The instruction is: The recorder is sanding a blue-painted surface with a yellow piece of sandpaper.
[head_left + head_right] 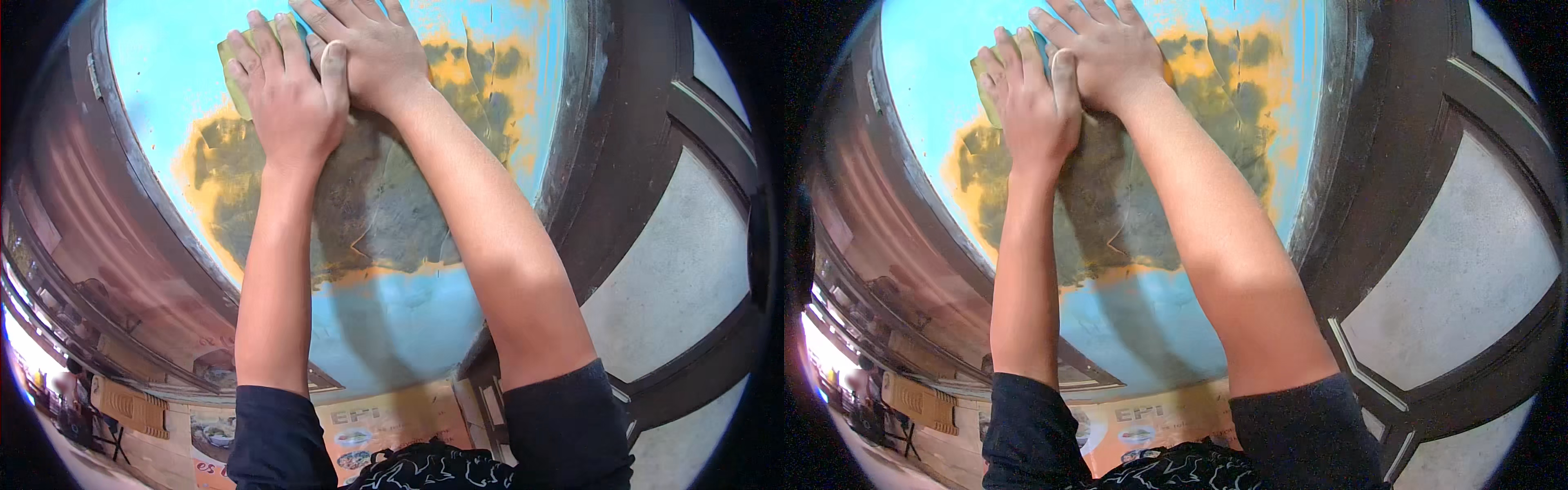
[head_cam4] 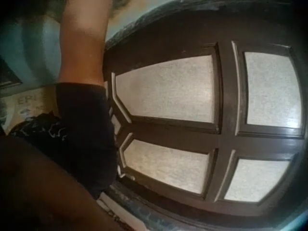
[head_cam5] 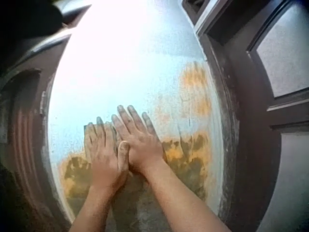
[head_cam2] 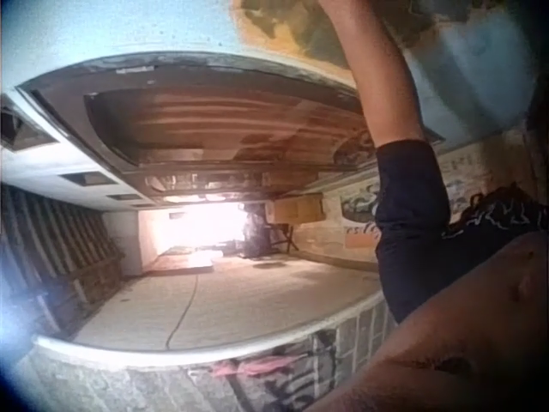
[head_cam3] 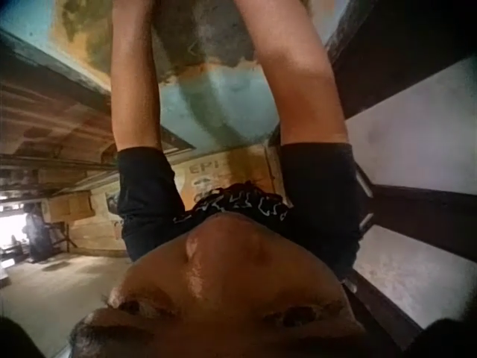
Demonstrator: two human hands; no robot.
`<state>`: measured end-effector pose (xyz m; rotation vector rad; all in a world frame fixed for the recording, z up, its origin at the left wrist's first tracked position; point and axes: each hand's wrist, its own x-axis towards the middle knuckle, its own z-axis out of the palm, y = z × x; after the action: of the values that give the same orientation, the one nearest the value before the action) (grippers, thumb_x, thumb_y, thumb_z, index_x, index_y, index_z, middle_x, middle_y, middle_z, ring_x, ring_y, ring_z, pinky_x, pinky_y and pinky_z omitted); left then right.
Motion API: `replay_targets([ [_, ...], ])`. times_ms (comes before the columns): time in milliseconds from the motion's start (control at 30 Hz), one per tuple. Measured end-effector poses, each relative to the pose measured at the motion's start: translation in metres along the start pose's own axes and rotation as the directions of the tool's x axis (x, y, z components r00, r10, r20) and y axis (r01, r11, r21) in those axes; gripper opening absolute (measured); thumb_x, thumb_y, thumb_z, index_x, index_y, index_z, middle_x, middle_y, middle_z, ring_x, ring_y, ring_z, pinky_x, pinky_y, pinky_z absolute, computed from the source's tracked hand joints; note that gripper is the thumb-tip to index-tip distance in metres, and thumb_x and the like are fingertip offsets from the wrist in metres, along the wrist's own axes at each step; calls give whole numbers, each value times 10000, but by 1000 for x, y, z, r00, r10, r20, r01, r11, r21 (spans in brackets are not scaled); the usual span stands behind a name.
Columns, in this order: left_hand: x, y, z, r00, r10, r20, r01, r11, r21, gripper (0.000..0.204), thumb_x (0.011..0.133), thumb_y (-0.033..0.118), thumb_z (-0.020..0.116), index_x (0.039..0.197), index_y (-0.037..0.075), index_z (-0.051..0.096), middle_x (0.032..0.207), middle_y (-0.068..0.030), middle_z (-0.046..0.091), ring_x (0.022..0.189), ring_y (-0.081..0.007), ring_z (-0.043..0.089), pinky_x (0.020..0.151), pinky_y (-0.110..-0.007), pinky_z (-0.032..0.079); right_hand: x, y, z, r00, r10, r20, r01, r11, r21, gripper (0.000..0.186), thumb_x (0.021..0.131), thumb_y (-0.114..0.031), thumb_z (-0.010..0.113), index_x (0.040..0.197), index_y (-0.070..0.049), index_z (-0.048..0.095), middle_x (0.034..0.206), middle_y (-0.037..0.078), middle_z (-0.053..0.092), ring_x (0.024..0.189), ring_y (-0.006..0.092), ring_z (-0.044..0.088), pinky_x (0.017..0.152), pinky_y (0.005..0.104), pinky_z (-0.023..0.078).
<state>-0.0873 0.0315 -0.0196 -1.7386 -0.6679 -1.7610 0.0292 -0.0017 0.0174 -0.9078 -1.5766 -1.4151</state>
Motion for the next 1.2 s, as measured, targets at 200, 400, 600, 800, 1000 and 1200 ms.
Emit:
replay_targets([
  [200,-6,-16,1,985,171,22,-172,984,37,704,948,594,318,1454,105,345,1550,-86,241,1427,-385,157,1131,-547,105,-1,1,4,997,20,76,-17,999,-44,537,952,-313,371,1451,-117,340,1552,75,229,1433,253,207,1161,450,174],
  [400,10,-51,-10,982,188,5,-187,973,134,690,931,616,336,1470,186,325,1553,-54,242,1427,-364,172,1131,-543,111,2,-3,7,999,37,40,-37,999,-7,515,934,-247,405,1421,-79,391,1518,83,309,1406,265,269,1153,450,193],
  [600,2,-50,-11,988,154,26,-156,973,172,818,880,680,372,1494,154,248,1563,-52,207,1435,-371,132,1125,-567,101,3,-7,9,999,34,4,-34,999,-16,504,929,-240,421,1405,-73,409,1502,95,335,1399,268,284,1144,458,212],
  [800,-2,-54,-19,970,234,72,-244,954,176,836,850,684,434,1489,171,268,1562,-40,214,1433,-370,133,1120,-575,119,5,-11,10,1000,24,-11,-24,998,-55,490,940,-249,418,1399,-80,419,1502,87,336,1396,261,292,1142,457,218],
  [1000,6,-57,-34,978,141,153,-179,947,268,773,907,627,356,1444,72,353,1557,-116,210,1448,-353,100,1150,-529,56,10,-18,10,1000,27,12,-27,999,-31,509,925,-239,421,1403,-63,410,1493,106,349,1395,280,294,1137,476,221],
  [1200,-31,-47,-26,991,53,123,-71,987,147,895,807,688,516,1490,163,272,1577,-84,146,1429,-417,73,1089,-638,67,9,-17,12,1000,14,-20,-14,1000,-7,516,918,-234,417,1404,-59,408,1499,103,340,1394,278,295,1141,473,214],
])
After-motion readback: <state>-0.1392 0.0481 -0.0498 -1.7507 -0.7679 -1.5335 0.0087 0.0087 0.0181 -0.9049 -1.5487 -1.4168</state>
